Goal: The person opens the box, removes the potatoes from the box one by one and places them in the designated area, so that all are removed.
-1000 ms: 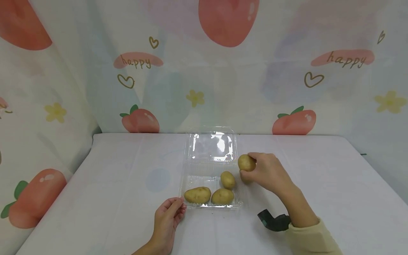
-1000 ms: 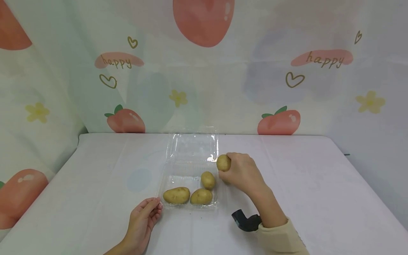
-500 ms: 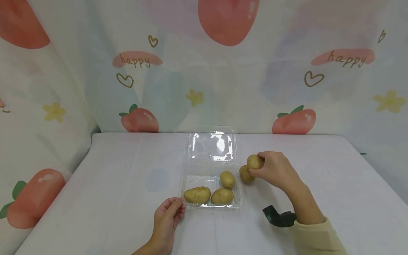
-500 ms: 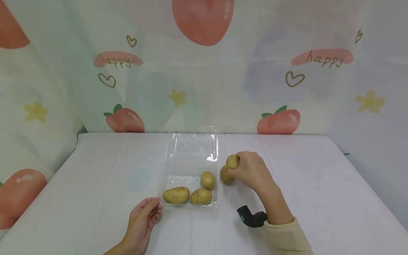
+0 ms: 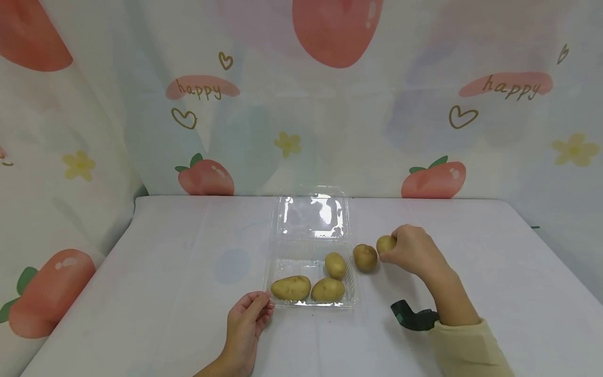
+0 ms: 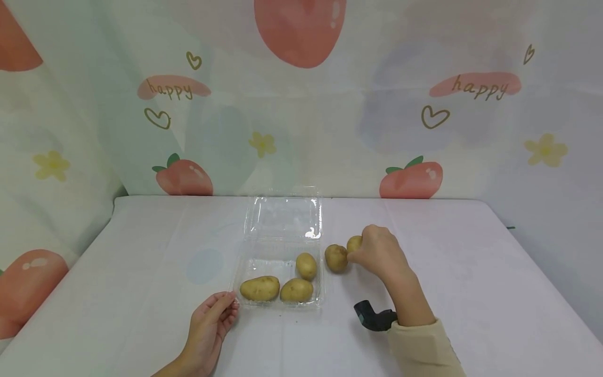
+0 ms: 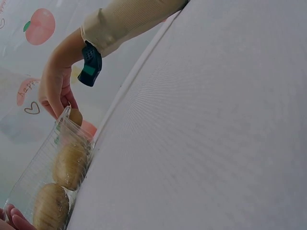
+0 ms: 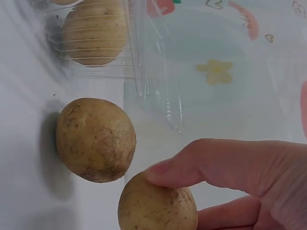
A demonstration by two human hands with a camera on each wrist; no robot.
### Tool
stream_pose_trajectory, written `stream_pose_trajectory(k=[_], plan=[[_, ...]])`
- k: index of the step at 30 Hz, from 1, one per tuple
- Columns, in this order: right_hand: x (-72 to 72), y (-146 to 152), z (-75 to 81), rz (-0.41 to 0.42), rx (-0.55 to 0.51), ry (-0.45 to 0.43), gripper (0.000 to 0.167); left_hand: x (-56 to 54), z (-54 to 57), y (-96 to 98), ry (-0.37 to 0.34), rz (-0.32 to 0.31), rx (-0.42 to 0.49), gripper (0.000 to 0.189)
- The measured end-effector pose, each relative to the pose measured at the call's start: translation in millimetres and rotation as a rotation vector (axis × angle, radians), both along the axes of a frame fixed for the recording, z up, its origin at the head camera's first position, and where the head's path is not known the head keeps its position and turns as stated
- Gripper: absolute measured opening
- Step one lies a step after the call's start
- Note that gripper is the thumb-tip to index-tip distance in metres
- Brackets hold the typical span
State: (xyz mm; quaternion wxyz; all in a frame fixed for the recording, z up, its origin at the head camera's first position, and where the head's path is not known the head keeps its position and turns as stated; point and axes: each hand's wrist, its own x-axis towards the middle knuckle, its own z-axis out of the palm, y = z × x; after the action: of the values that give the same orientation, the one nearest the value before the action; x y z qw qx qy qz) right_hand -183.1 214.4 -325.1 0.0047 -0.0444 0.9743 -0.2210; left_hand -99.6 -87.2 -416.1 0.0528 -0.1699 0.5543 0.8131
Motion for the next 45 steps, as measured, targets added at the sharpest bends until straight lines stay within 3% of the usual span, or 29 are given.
stream_pose_trajectory(k=[9, 18, 45], plan=[[-4.4, 4.0, -6.8, -0.016, 0.012, -0.032, 0.019, -0.5, 1.2, 0.7, 0.005, 0.004, -0.003, 0.016], [-8.3, 4.2, -15.7, -0.050, 0.005, -0.123, 0.018, 0.4, 0.9, 0.2, 0.009, -0.004, 0.003, 0.015], [-12.6, 2.8, -27.4, -0.063, 0.005, -0.174, 0.018, -0.2, -0.1, -0.1, -0.006, -0.008, -0.006, 0.015]])
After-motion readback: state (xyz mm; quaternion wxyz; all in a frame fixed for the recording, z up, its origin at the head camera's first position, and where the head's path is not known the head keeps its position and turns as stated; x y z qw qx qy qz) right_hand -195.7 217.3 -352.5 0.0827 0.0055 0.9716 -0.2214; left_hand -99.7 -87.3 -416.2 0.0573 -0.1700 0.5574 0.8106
